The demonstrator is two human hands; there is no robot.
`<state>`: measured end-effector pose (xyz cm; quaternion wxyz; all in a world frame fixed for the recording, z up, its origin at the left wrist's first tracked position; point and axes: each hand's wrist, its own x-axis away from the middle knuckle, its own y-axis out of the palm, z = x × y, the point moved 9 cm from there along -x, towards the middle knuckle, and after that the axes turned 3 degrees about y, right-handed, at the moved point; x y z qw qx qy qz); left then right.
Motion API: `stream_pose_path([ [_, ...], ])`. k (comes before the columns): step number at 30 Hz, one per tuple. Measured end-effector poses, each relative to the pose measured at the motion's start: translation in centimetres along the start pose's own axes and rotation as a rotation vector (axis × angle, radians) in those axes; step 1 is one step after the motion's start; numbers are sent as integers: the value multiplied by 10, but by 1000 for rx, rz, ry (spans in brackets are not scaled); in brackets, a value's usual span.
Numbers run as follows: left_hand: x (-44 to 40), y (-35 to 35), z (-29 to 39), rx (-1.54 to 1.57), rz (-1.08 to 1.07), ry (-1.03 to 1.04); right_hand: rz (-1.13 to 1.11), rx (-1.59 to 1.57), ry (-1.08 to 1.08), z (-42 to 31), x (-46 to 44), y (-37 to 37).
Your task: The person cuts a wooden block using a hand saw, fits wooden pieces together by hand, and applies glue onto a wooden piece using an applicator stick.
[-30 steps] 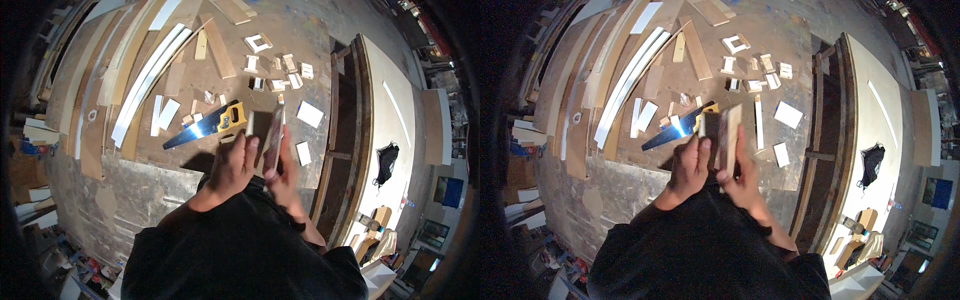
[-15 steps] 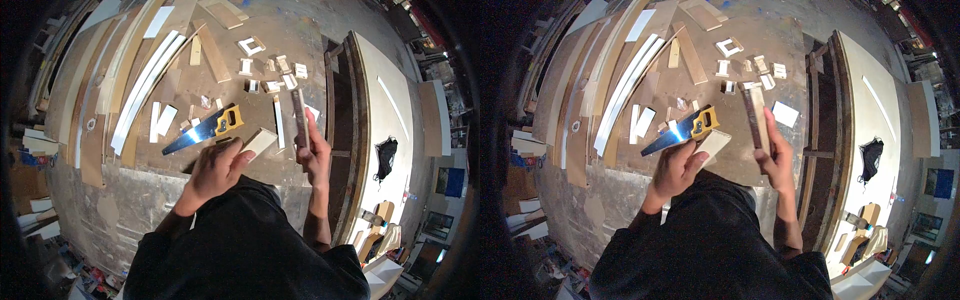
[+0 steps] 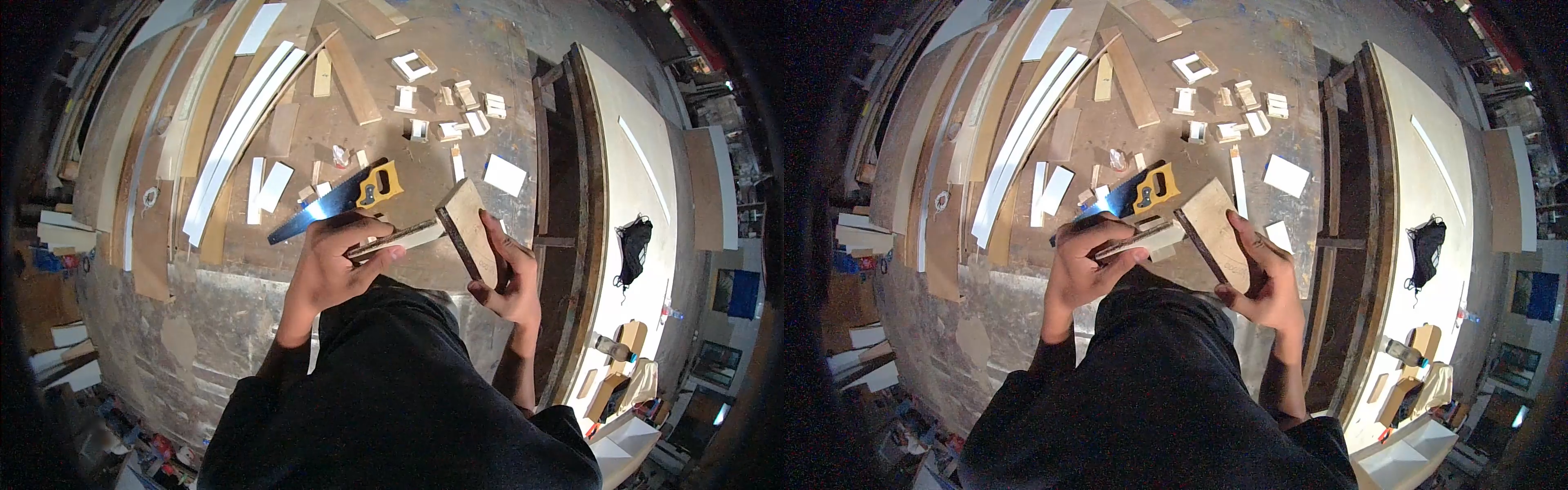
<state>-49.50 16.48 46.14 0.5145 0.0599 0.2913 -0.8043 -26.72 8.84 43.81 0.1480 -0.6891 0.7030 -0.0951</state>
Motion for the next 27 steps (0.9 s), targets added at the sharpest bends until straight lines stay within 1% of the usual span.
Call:
stream_pose_path([
  [2,2,-9,-1,-21,-4,-10,-13,8,-5,-1,2,1],
  [4,7,-20,-8,88,88,-10,-45,40,-12,-5,6,6],
  [5,8,-23,-11,88,89,-8,-44,42,-14,-5,9,12],
  [7,11,-28,-15,178,66,3,-15,-42,-111,-8,14,25],
  [11,16,-37,-20,252,57,58,-61,-68,-184,-12,15,50],
  [13,23,-41,-37,502,146,18,-120,-17,-91,-16,13,63],
  [14,26,-36,-40,503,147,19,-150,9,-44,-15,12,70],
  [15,29,-32,-49,696,225,-59,-108,-47,-142,-15,14,76],
  [16,35,-28,-61,889,305,-140,-110,-46,-145,-18,15,83],
  [17,40,-22,-70,796,275,-184,-115,-44,-110,-17,15,90],
  [18,58,-9,-87,810,229,-502,-121,-42,-75,-16,12,97],
  [20,57,-8,-70,555,384,-256,-131,-73,-39,-21,9,117],
  [22,50,-12,-60,404,480,-141,-126,-62,-83,-37,4,133],
  [24,57,-12,-79,742,623,-333,-141,-92,-94,-41,6,143],
  [25,52,-14,-77,742,625,-331,-109,-47,-90,-38,9,142],
  [27,52,-15,-87,598,657,-548,-80,-1,-88,-41,7,143],
])
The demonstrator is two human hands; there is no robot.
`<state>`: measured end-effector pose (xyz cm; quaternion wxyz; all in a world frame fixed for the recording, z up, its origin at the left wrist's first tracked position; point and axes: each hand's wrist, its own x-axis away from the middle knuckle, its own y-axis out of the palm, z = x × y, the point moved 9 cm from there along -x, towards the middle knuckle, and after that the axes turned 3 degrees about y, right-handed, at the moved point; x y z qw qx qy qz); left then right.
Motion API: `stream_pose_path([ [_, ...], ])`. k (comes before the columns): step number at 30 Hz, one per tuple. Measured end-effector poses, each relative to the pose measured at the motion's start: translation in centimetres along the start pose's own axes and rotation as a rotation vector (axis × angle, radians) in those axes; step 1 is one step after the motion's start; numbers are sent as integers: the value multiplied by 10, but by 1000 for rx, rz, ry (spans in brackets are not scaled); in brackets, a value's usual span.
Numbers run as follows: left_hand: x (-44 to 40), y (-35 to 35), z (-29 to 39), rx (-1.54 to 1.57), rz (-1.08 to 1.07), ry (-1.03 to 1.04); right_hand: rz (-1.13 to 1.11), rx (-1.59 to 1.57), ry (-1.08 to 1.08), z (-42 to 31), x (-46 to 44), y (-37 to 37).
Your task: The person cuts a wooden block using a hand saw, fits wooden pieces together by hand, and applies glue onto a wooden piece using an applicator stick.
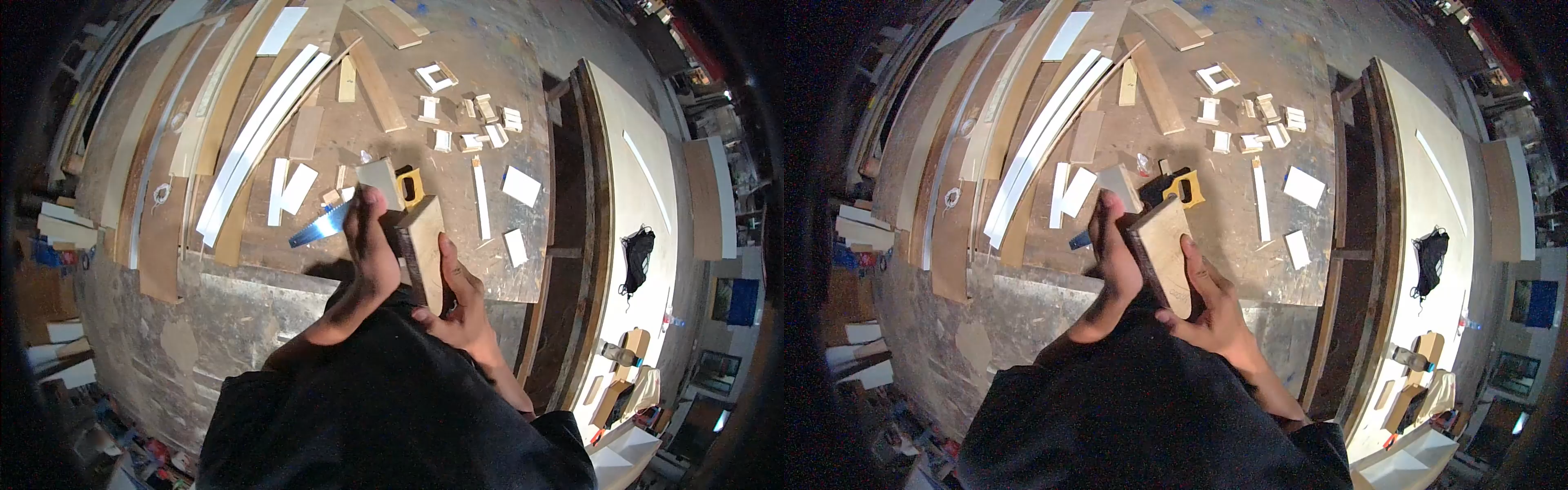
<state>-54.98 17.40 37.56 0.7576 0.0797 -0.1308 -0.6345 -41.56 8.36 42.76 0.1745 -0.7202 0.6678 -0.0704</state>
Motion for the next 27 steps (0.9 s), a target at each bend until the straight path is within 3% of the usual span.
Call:
stream_pose_path([
  [2,13,19,25,-188,-167,332,61,-274,97,0,-5,-6],
  [3,18,25,28,-259,-189,412,47,-168,61,-8,-12,-13],
  [5,12,16,16,-237,-139,361,36,-168,93,-8,-14,-11],
  [8,-9,3,3,-59,-3,264,84,162,-67,1,10,1],
  [10,-8,13,15,-78,-23,206,73,53,-23,0,1,-8],
  [13,-4,30,46,-366,-54,545,130,-58,-87,4,-5,-17],
  [15,-17,22,30,342,81,-120,106,199,-164,10,10,-11],
  [16,-24,24,40,404,135,-107,-17,131,134,32,16,-5],
  [19,-25,22,50,451,62,-32,44,81,165,47,32,-14],
  [21,-21,17,45,416,118,-51,118,47,62,49,37,-20],
  [24,-16,22,39,397,7,13,180,92,-162,33,40,-27],
  [26,2,28,33,294,9,-2,161,112,-244,27,38,-20],
  [27,9,20,26,64,76,75,159,123,-255,23,35,-20],
])
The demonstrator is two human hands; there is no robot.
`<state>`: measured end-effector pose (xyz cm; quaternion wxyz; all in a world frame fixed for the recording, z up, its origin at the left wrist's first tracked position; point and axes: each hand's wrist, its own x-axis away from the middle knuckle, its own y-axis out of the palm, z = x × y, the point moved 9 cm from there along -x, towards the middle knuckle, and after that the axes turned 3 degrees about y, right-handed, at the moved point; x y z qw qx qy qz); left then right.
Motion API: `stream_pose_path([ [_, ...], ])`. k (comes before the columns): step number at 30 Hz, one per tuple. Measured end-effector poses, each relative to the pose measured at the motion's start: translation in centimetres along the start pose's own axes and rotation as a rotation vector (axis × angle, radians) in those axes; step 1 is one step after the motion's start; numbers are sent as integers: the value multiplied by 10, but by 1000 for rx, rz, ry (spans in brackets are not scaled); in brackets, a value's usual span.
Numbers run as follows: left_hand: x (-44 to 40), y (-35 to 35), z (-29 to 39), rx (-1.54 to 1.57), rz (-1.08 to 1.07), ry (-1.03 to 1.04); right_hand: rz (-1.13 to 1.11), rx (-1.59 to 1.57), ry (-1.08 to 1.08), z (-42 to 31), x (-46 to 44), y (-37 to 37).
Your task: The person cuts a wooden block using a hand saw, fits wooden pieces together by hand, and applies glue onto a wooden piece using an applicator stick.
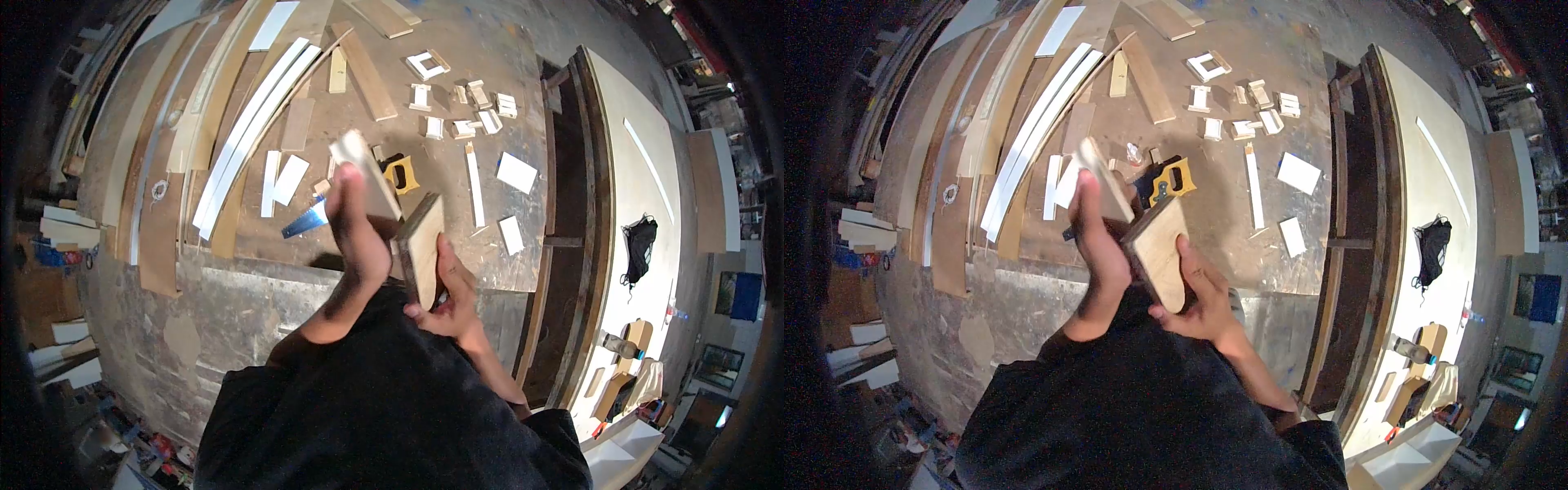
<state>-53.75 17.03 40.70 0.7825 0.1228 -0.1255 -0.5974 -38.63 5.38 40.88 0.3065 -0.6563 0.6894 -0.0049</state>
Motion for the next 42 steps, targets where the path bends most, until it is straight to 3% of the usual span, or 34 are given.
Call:
stream_pose_path([
  [1,12,1,12,-214,89,270,45,-18,46,6,-2,-8],
  [4,32,3,14,-168,137,237,147,-102,141,24,-17,-32],
  [6,34,35,33,-166,-317,233,200,8,164,33,-17,-59],
  [8,34,42,46,-227,-385,333,311,-174,212,31,-9,-78],
  [10,39,54,36,-121,-551,169,288,-142,159,18,-9,-86],
  [12,39,50,39,-285,-523,287,185,-36,103,13,-10,-85],
  [14,45,54,36,-376,-637,363,166,-3,-22,4,-12,-83],
  [18,59,64,38,-421,-855,426,90,-64,-11,-2,-25,-84],
  [19,63,63,24,-456,-975,235,48,-93,5,-4,-29,-86],
  [20,61,57,19,-456,-978,228,49,-93,12,-10,-32,-92],
  [22,60,54,19,-537,-1019,431,-131,-35,150,-14,-42,-89],
  [23,57,51,13,-507,-1035,298,-177,18,135,-14,-45,-91],
  [26,63,64,23,-579,-1104,329,-278,-38,199,-2,-38,-101],
  [27,62,64,30,-561,-1043,438,-256,-60,210,-6,-42,-101],
  [30,53,60,25,-524,-1137,252,-256,-124,196,-8,-42,-93],
  [32,45,59,36,-522,-1138,306,-280,-201,244,20,-25,-100],
  [34,27,43,34,-493,-993,161,-365,-191,321,40,-14,-102],
  [37,23,42,41,-483,-961,255,-139,-470,404,51,6,-103],
  [39,19,44,48,-473,-955,304,-12,-653,346,45,1,-100],
  [42,23,51,50,-677,-1060,386,-145,-475,271,34,-14,-78],
])
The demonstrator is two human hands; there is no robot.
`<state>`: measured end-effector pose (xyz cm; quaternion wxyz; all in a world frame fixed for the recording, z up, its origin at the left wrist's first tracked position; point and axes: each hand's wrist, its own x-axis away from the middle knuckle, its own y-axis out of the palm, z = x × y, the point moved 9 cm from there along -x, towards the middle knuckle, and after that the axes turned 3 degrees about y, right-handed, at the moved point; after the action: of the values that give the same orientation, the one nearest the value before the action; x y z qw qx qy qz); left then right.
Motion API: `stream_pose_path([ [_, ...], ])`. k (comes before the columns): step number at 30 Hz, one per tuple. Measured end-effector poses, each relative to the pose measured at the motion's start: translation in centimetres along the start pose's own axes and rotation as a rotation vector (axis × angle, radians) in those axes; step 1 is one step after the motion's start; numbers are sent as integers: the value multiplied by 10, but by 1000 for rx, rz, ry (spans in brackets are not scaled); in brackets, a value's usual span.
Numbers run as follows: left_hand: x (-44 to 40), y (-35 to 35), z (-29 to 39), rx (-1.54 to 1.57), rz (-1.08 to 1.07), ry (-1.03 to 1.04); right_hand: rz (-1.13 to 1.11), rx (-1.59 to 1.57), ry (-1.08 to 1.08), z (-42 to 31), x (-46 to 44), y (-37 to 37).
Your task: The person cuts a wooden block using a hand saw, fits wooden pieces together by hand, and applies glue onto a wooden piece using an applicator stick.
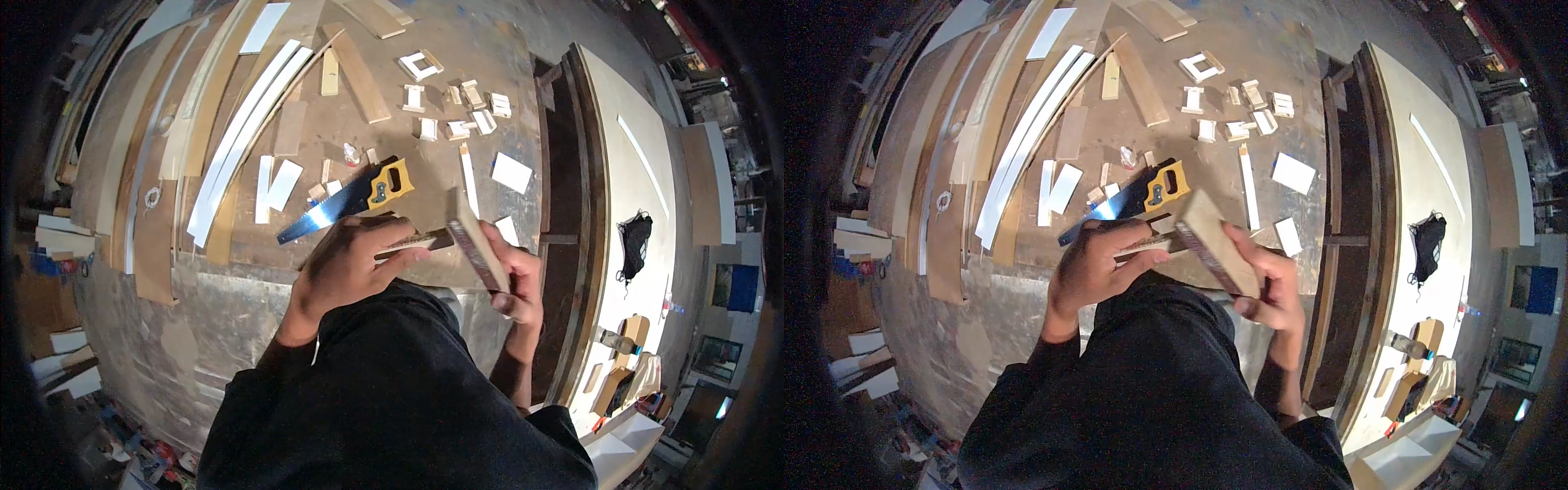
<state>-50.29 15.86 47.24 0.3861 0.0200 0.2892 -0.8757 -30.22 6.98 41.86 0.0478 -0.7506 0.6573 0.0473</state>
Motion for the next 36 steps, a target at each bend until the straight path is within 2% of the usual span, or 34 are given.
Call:
stream_pose_path([
  [1,1,2,-3,29,9,-9,15,-137,-14,0,-2,11],
  [3,2,2,-7,58,21,-21,-20,-115,52,6,-2,11],
  [5,4,0,-9,-41,-17,4,-67,-93,110,13,-11,15],
  [8,11,24,-25,-96,-103,10,-62,81,-50,-15,-26,29],
  [10,7,15,-18,-26,-43,67,-51,206,39,-26,-30,32],
  [12,5,-2,-24,-90,-39,-56,-48,352,87,-14,-19,16],
  [14,9,-15,-24,-66,56,-40,-44,329,130,-3,-10,2],
  [16,14,-24,-20,-148,112,-22,111,339,477,23,4,-17],
  [17,15,-24,-22,-145,112,-28,93,296,293,22,5,-22],
  [18,14,-25,-22,-178,111,-6,92,294,298,21,4,-17],
  [20,13,-24,-22,-213,104,26,205,136,90,1,-7,-14],
  [22,12,-19,-26,-186,88,-10,150,238,-63,-5,-15,-3],
  [24,9,-18,-20,-180,113,27,146,250,32,-7,-17,10],
  [25,9,-19,-16,-174,141,59,115,214,50,-4,-18,18],
  [26,9,-19,-17,-175,143,59,30,307,19,-5,-19,24],
  [28,15,-34,-31,108,319,-13,73,263,-7,6,-14,26],
  [30,21,-43,-37,90,371,-19,68,265,25,10,-9,29],
  [32,29,-41,-62,616,540,-87,65,264,53,13,-7,35],
  [34,32,-27,-65,673,540,-85,83,265,65,14,-10,43],
  [36,33,-6,-72,856,548,-173,75,269,64,11,-13,56],
])
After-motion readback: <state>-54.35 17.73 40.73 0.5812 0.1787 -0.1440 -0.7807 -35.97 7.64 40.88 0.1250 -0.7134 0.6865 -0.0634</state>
